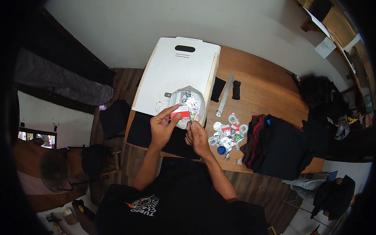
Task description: Cutting out small stickers or decals with scissors and placing them into a bowl.
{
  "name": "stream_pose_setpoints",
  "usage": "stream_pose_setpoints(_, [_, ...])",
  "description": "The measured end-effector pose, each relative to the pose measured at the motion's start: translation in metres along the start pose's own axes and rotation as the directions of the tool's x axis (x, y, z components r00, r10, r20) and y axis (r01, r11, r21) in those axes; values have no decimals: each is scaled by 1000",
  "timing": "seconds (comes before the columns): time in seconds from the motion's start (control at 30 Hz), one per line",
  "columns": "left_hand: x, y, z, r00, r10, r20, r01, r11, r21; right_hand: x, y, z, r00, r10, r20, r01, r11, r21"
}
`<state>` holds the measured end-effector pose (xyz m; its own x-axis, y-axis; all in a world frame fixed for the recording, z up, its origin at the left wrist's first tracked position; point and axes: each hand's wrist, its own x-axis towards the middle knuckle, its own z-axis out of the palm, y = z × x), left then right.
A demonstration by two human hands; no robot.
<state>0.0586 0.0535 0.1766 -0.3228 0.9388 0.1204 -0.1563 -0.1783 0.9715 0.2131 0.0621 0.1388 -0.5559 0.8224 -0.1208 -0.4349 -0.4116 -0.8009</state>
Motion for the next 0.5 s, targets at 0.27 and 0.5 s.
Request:
stream_pose_setpoints(0.27, [-3,1,3,1000,-10,1,10,1000,-3,3,-2,2,1000,-11,2,11,1000,28])
stream_pose_setpoints(0.5, [-4,-2,2,1000,-24,-2,24,1000,-4,3,-2,3,1000,-7,-12,7,1000,1])
